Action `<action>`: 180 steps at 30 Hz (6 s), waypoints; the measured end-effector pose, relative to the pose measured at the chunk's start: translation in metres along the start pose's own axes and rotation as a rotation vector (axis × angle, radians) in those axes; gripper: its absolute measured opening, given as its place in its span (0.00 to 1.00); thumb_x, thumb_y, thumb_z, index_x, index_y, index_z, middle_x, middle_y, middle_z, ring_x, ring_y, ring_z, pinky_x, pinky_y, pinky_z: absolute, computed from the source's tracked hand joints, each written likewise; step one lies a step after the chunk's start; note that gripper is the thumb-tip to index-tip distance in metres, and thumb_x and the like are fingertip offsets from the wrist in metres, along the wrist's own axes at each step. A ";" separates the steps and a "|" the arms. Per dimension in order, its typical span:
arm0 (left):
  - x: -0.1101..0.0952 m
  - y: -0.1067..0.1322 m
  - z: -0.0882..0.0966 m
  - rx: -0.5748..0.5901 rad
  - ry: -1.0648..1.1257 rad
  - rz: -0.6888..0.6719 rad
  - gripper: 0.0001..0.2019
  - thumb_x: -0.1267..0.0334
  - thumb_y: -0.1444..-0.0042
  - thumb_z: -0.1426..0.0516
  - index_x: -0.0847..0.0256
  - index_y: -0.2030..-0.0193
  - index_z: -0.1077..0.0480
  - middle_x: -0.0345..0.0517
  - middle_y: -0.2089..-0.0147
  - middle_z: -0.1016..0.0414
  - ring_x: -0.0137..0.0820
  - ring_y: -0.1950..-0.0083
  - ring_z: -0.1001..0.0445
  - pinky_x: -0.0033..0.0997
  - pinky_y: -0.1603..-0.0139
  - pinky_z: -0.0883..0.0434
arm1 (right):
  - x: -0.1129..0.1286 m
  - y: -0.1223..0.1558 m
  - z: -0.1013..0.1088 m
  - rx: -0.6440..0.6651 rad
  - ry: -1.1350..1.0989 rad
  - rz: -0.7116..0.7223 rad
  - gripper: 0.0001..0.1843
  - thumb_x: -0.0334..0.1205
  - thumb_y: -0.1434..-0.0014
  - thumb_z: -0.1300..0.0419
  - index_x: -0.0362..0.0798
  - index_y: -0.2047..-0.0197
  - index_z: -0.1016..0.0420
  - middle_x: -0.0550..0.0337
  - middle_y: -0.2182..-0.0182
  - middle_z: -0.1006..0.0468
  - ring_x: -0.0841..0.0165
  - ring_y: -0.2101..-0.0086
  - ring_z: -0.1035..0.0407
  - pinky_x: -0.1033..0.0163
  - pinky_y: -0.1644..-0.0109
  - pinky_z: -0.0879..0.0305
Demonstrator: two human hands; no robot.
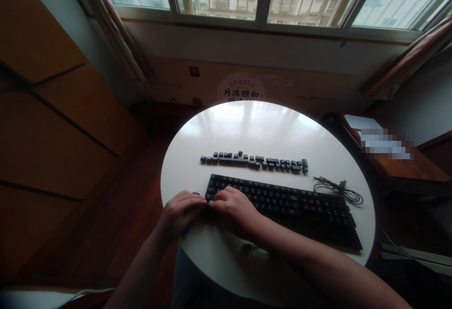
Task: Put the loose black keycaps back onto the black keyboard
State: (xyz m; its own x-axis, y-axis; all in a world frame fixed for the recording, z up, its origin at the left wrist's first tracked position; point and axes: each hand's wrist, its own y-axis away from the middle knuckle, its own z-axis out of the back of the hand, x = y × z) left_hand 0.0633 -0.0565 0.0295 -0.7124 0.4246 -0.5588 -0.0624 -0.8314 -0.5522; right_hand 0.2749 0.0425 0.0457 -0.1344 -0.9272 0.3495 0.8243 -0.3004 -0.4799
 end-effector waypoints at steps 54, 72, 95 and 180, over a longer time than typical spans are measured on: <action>0.002 0.006 -0.004 0.011 -0.092 -0.055 0.08 0.65 0.34 0.41 0.54 0.55 0.19 0.49 0.53 0.22 0.32 0.59 0.25 0.31 0.61 0.25 | -0.057 -0.083 0.047 0.095 -0.091 -0.285 0.06 0.35 0.40 0.31 0.51 0.58 0.14 0.59 0.64 0.17 0.68 0.63 0.25 0.64 0.54 0.31; 0.000 0.007 -0.006 0.001 -0.053 0.005 0.06 0.65 0.35 0.40 0.57 0.53 0.22 0.48 0.54 0.23 0.35 0.54 0.23 0.35 0.53 0.24 | -0.002 0.009 0.017 0.001 -0.082 -0.081 0.10 0.34 0.33 0.40 0.47 0.66 0.18 0.56 0.64 0.17 0.68 0.66 0.27 0.63 0.59 0.30; 0.004 0.009 -0.006 0.014 -0.040 0.012 0.05 0.64 0.34 0.40 0.56 0.53 0.24 0.47 0.54 0.23 0.35 0.54 0.24 0.35 0.53 0.25 | 0.002 -0.004 0.044 0.302 0.110 -0.196 0.06 0.42 0.35 0.34 0.57 0.58 0.14 0.55 0.61 0.23 0.65 0.59 0.35 0.59 0.54 0.43; 0.001 0.008 -0.005 0.041 -0.021 0.024 0.04 0.66 0.38 0.37 0.56 0.56 0.23 0.46 0.55 0.21 0.36 0.54 0.24 0.35 0.54 0.25 | 0.028 0.001 0.044 0.486 0.352 -0.318 0.10 0.41 0.34 0.37 0.51 0.67 0.18 0.59 0.72 0.23 0.68 0.68 0.35 0.60 0.65 0.50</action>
State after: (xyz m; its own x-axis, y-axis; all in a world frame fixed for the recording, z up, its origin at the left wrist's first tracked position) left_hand 0.0653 -0.0604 0.0215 -0.7286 0.3974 -0.5579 -0.0735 -0.8552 -0.5131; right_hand 0.2959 0.0258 0.0907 -0.5146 -0.8525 0.0918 0.8574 -0.5124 0.0485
